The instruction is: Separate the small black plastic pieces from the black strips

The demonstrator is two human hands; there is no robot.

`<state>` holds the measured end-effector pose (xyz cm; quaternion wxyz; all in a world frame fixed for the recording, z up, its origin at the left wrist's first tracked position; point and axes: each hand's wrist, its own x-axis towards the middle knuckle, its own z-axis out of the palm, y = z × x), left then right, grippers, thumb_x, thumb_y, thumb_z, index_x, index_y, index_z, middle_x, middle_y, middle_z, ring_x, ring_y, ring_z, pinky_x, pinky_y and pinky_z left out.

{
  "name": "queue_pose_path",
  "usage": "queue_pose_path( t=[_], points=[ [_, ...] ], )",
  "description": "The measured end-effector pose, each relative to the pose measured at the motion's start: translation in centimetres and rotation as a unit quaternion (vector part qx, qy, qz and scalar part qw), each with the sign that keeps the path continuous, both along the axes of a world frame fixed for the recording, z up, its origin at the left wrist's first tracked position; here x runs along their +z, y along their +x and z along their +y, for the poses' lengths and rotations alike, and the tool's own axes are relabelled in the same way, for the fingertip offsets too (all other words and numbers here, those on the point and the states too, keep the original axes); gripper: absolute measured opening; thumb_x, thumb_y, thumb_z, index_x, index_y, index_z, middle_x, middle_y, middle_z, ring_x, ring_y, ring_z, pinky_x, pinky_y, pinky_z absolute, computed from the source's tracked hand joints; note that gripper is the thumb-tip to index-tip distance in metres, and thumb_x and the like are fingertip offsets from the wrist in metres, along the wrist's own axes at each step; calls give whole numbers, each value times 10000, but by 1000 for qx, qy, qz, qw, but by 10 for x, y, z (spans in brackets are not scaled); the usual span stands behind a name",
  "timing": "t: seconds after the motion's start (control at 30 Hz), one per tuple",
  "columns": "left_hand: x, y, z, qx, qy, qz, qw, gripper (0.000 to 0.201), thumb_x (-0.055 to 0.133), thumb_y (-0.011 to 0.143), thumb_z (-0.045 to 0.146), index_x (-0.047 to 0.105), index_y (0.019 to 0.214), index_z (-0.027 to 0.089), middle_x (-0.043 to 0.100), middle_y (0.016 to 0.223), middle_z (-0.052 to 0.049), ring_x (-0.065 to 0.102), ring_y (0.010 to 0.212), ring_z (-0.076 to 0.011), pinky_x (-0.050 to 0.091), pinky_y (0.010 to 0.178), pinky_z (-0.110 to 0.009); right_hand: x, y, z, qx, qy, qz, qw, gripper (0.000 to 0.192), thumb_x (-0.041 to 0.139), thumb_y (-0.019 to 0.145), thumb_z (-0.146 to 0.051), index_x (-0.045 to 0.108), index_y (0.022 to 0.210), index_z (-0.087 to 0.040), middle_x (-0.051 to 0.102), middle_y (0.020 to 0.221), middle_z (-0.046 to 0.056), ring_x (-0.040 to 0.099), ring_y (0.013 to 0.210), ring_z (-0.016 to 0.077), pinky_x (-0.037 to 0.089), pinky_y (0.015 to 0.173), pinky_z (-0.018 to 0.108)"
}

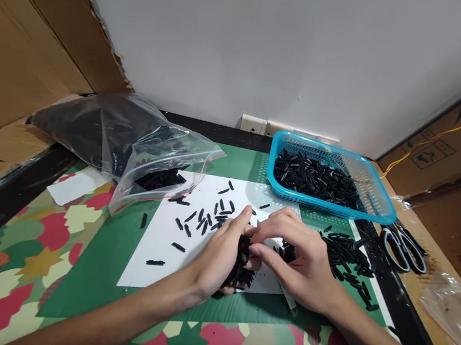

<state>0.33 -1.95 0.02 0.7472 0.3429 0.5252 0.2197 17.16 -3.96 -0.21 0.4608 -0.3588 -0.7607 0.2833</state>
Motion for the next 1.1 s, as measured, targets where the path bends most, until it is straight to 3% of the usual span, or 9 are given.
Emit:
queue_pose_path(
  t=[0.17, 0.27, 0.57, 0.67, 0.8, 0.87, 0.93, 1.0, 1.1],
  points=[
    [4, -5, 5, -27, -9, -109, 994, 549, 592, 903, 725, 448, 725, 226, 393, 549, 70, 359, 389, -81, 174, 322, -139, -5, 4, 2, -93, -100, 93, 986, 63, 720, 984, -238, 719, 923, -222, 698, 880, 11, 594, 849, 187, 460, 798, 346],
    [6, -8, 6, -39, -4, -161, 986, 525, 592, 929, 642, 422, 677, 214, 382, 552, 66, 362, 387, -79, 186, 315, -140, -8, 6, 6, -104, -145, 126, 976, 100, 727, 977, -276, 722, 899, -214, 685, 862, 11, 586, 822, 179, 450, 757, 328],
    [5, -10, 4, -35, 76, -168, 982, 413, 549, 960, 416, 444, 628, 194, 383, 534, 52, 412, 405, -92, 265, 333, -150, -8, 9, 5, -92, -125, 110, 982, 90, 724, 976, -264, 719, 905, -208, 677, 862, 19, 577, 812, 178, 447, 769, 331],
    [5, -11, 5, -28, 66, -179, 981, 395, 570, 947, 403, 442, 637, 195, 375, 537, 59, 410, 405, -89, 256, 343, -149, -8, 12, 6, -121, -117, 118, 979, 214, 669, 1024, -300, 661, 835, -200, 608, 788, -1, 525, 748, 152, 408, 708, 307],
    [7, -12, 5, -20, 51, -187, 981, 392, 558, 950, 389, 433, 632, 197, 364, 536, 60, 411, 406, -91, 231, 340, -141, -11, 18, 8, -171, -112, 137, 969, 538, 588, 1074, -403, 459, 598, -189, 406, 593, -35, 353, 571, 110, 268, 554, 301],
    [8, -12, 5, -19, 46, -187, 981, 400, 541, 959, 397, 434, 630, 197, 359, 535, 60, 413, 408, -94, 228, 340, -142, -12, 21, 9, -161, -109, 143, 971, 593, 587, 1075, -419, 440, 548, -188, 411, 547, -32, 370, 535, 105, 279, 532, 297],
    [7, -12, 4, -21, 46, -185, 981, 407, 534, 963, 408, 438, 628, 198, 359, 533, 60, 413, 409, -96, 234, 343, -148, -12, 22, 9, -137, -113, 150, 973, 439, 632, 1054, -401, 606, 672, -185, 555, 625, -13, 482, 565, 117, 380, 557, 281],
    [6, -12, 4, -26, 52, -184, 981, 410, 541, 960, 415, 444, 626, 197, 363, 531, 61, 413, 410, -96, 242, 351, -155, -10, 21, 8, -99, -122, 143, 977, 175, 679, 1027, -369, 724, 1005, -200, 691, 829, 17, 595, 648, 135, 491, 620, 281],
    [5, -12, 4, -34, 59, -185, 980, 415, 550, 956, 425, 444, 626, 198, 364, 530, 63, 403, 406, -93, 240, 360, -163, -8, 18, 5, -57, -108, 99, 988, 217, 714, 1005, -297, 716, 1212, -231, 752, 1028, 43, 688, 765, 146, 571, 703, 281]
  ],
)
